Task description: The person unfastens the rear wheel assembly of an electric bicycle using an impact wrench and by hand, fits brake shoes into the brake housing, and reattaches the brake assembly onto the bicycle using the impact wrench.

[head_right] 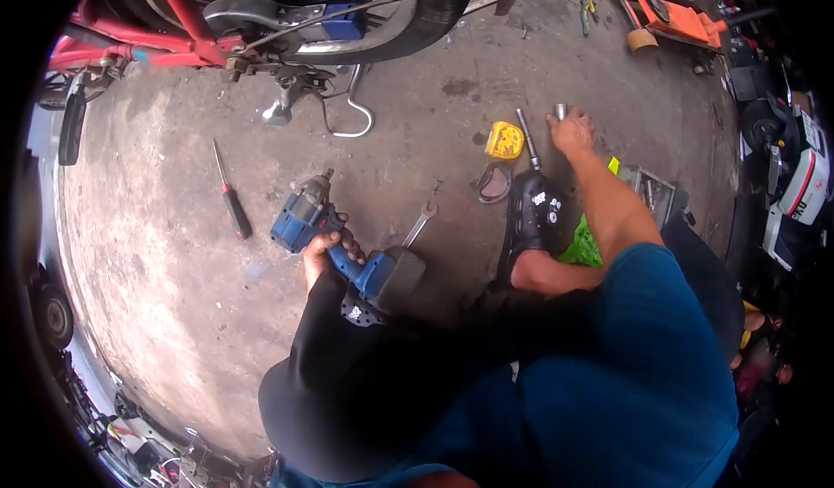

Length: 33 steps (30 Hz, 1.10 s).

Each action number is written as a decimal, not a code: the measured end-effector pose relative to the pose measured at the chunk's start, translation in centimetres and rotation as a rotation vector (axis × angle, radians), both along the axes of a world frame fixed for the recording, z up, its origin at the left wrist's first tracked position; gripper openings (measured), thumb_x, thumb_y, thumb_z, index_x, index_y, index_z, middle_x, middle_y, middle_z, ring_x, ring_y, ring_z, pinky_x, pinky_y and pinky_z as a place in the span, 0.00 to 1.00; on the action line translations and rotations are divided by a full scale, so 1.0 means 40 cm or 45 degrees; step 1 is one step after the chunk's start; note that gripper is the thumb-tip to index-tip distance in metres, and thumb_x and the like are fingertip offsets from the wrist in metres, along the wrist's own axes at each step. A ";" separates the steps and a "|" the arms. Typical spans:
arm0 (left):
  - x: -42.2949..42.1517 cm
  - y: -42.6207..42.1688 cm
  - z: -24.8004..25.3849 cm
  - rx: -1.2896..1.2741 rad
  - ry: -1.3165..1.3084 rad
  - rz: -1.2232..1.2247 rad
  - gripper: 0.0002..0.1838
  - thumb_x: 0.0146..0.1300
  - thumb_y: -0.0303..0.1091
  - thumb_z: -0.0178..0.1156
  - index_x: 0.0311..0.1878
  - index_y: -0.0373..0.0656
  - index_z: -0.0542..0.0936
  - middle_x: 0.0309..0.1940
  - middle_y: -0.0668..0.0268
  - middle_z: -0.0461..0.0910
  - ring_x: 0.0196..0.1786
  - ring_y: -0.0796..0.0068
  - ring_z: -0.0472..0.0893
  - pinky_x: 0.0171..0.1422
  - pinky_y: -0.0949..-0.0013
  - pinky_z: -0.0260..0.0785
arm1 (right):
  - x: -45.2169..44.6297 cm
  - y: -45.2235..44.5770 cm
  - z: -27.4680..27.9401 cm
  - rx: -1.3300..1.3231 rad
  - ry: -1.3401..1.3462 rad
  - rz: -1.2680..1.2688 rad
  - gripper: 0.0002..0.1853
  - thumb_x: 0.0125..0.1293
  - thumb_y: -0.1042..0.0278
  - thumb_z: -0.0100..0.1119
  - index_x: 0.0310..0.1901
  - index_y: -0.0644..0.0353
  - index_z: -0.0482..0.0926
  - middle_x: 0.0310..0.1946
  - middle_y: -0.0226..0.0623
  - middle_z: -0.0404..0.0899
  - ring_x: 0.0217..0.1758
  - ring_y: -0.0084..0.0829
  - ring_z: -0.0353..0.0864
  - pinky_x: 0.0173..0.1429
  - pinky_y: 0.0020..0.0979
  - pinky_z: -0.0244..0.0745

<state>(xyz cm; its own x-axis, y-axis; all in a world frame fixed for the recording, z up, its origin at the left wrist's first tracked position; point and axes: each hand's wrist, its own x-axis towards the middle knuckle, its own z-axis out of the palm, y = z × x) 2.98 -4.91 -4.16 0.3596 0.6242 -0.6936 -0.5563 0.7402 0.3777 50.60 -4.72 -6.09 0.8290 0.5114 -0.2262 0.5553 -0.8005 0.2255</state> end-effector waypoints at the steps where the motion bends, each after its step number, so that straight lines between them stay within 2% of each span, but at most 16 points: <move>1: -0.001 -0.009 -0.012 -0.064 -0.024 0.030 0.24 0.44 0.34 0.59 0.47 0.39 0.73 0.19 0.63 0.68 0.18 0.67 0.69 0.25 0.62 0.66 | -0.036 -0.010 0.018 0.098 -0.075 0.084 0.31 0.64 0.46 0.55 0.61 0.59 0.67 0.60 0.49 0.67 0.67 0.47 0.64 0.66 0.47 0.64; 2: 0.001 -0.017 -0.022 -0.083 -0.038 0.038 0.23 0.44 0.35 0.59 0.47 0.39 0.73 0.19 0.63 0.68 0.19 0.67 0.70 0.26 0.62 0.66 | -0.058 -0.019 0.027 0.200 -0.153 0.164 0.28 0.64 0.49 0.55 0.60 0.58 0.68 0.58 0.48 0.68 0.65 0.46 0.65 0.65 0.48 0.65; 5: 0.022 -0.042 -0.072 -0.159 -0.121 0.066 0.23 0.44 0.37 0.59 0.46 0.40 0.74 0.20 0.63 0.68 0.20 0.66 0.70 0.27 0.60 0.67 | -0.077 -0.046 -0.007 0.297 -0.119 0.748 0.21 0.64 0.54 0.54 0.54 0.58 0.72 0.54 0.46 0.71 0.61 0.47 0.67 0.62 0.47 0.65; 11: 0.073 -0.090 -0.122 -0.189 -0.215 0.030 0.22 0.46 0.33 0.59 0.47 0.40 0.74 0.21 0.62 0.71 0.22 0.65 0.72 0.30 0.59 0.69 | -0.231 0.116 0.055 0.689 0.470 0.926 0.16 0.64 0.57 0.54 0.46 0.60 0.77 0.45 0.47 0.78 0.52 0.51 0.74 0.56 0.42 0.70; 13: 0.099 -0.105 -0.134 -0.176 -0.198 -0.012 0.21 0.47 0.33 0.58 0.47 0.39 0.74 0.21 0.61 0.71 0.22 0.64 0.73 0.28 0.61 0.70 | -0.251 0.159 0.104 0.615 0.384 1.029 0.17 0.64 0.56 0.55 0.47 0.61 0.77 0.41 0.48 0.80 0.47 0.52 0.77 0.51 0.43 0.73; 15: 0.097 -0.124 -0.131 -0.216 -0.287 -0.013 0.21 0.49 0.34 0.59 0.48 0.40 0.73 0.22 0.63 0.70 0.24 0.67 0.71 0.31 0.61 0.68 | -0.140 0.174 0.115 0.418 0.289 0.622 0.18 0.63 0.54 0.58 0.45 0.61 0.79 0.40 0.48 0.81 0.47 0.50 0.79 0.51 0.40 0.73; 18: 0.092 -0.120 -0.143 -0.178 -0.344 -0.030 0.20 0.51 0.34 0.58 0.48 0.40 0.73 0.24 0.64 0.70 0.25 0.67 0.71 0.32 0.61 0.68 | -0.042 0.128 0.072 0.025 0.295 0.512 0.21 0.59 0.51 0.62 0.44 0.62 0.79 0.39 0.50 0.82 0.45 0.49 0.81 0.49 0.41 0.74; 21: 0.098 -0.121 -0.142 -0.206 -0.308 -0.013 0.18 0.52 0.34 0.58 0.47 0.41 0.73 0.24 0.64 0.69 0.26 0.68 0.71 0.33 0.62 0.69 | -0.108 0.099 0.077 -0.006 0.562 0.128 0.23 0.56 0.50 0.63 0.45 0.61 0.80 0.41 0.51 0.82 0.45 0.49 0.81 0.49 0.42 0.75; 22: 0.101 -0.117 -0.137 -0.228 -0.281 -0.007 0.18 0.52 0.35 0.58 0.47 0.41 0.73 0.25 0.64 0.69 0.26 0.68 0.71 0.34 0.62 0.69 | -0.101 0.094 0.066 -0.024 0.465 0.219 0.22 0.56 0.51 0.63 0.44 0.61 0.80 0.42 0.50 0.81 0.47 0.48 0.81 0.51 0.41 0.75; 24: 0.101 -0.130 -0.128 -0.306 -0.191 -0.017 0.16 0.55 0.33 0.58 0.46 0.38 0.72 0.26 0.63 0.72 0.29 0.66 0.73 0.37 0.61 0.70 | -0.107 0.077 0.045 -0.063 0.286 0.393 0.20 0.56 0.53 0.63 0.44 0.60 0.82 0.44 0.49 0.81 0.51 0.45 0.80 0.55 0.41 0.74; 26: 0.099 -0.128 -0.126 -0.296 -0.062 -0.022 0.15 0.57 0.33 0.58 0.45 0.37 0.72 0.28 0.62 0.73 0.31 0.65 0.75 0.38 0.60 0.71 | -0.131 0.096 0.071 -0.158 0.290 0.453 0.21 0.56 0.52 0.62 0.47 0.58 0.81 0.46 0.50 0.80 0.52 0.46 0.79 0.55 0.42 0.74; 27: 0.080 -0.130 -0.121 -0.226 -0.019 -0.108 0.17 0.59 0.34 0.59 0.48 0.35 0.73 0.34 0.58 0.77 0.38 0.63 0.78 0.44 0.58 0.73 | -0.115 0.083 0.059 -0.146 0.274 0.530 0.21 0.57 0.52 0.62 0.48 0.58 0.80 0.46 0.50 0.80 0.51 0.48 0.79 0.54 0.43 0.73; 30: 0.024 -0.151 -0.170 0.037 0.598 -0.545 0.22 0.59 0.37 0.60 0.53 0.32 0.73 0.40 0.53 0.79 0.43 0.61 0.79 0.49 0.59 0.72 | -0.129 0.095 0.060 -0.078 0.217 0.630 0.22 0.58 0.52 0.61 0.49 0.57 0.79 0.46 0.50 0.80 0.52 0.49 0.78 0.54 0.44 0.73; 31: 0.006 -0.144 -0.154 0.094 0.805 -0.831 0.28 0.58 0.41 0.62 0.56 0.29 0.72 0.45 0.49 0.79 0.46 0.59 0.80 0.52 0.60 0.72 | -0.148 0.103 0.069 -0.061 0.198 0.635 0.22 0.58 0.52 0.60 0.50 0.57 0.78 0.46 0.50 0.80 0.52 0.49 0.78 0.54 0.44 0.73; 32: -0.001 -0.123 -0.097 0.100 0.910 -0.913 0.32 0.50 0.51 0.66 0.49 0.30 0.79 0.44 0.45 0.81 0.49 0.54 0.80 0.55 0.62 0.69 | -0.171 0.131 0.077 0.044 0.206 0.642 0.22 0.58 0.53 0.60 0.50 0.57 0.78 0.47 0.48 0.80 0.52 0.48 0.78 0.55 0.44 0.73; 33: -0.009 -0.111 -0.093 0.181 1.023 -1.025 0.32 0.50 0.52 0.66 0.48 0.31 0.80 0.44 0.45 0.81 0.50 0.52 0.80 0.55 0.61 0.70 | -0.192 0.148 0.087 0.144 0.212 0.636 0.21 0.58 0.54 0.60 0.50 0.57 0.77 0.48 0.46 0.80 0.53 0.48 0.78 0.55 0.44 0.73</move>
<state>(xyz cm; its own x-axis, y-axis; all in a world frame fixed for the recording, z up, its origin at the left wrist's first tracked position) 2.63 -9.35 -7.87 0.1752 0.5046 -0.8454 0.4991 0.6946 0.5181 42.92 1.21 -2.61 0.4365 0.8630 -0.2543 0.8954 -0.4442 0.0296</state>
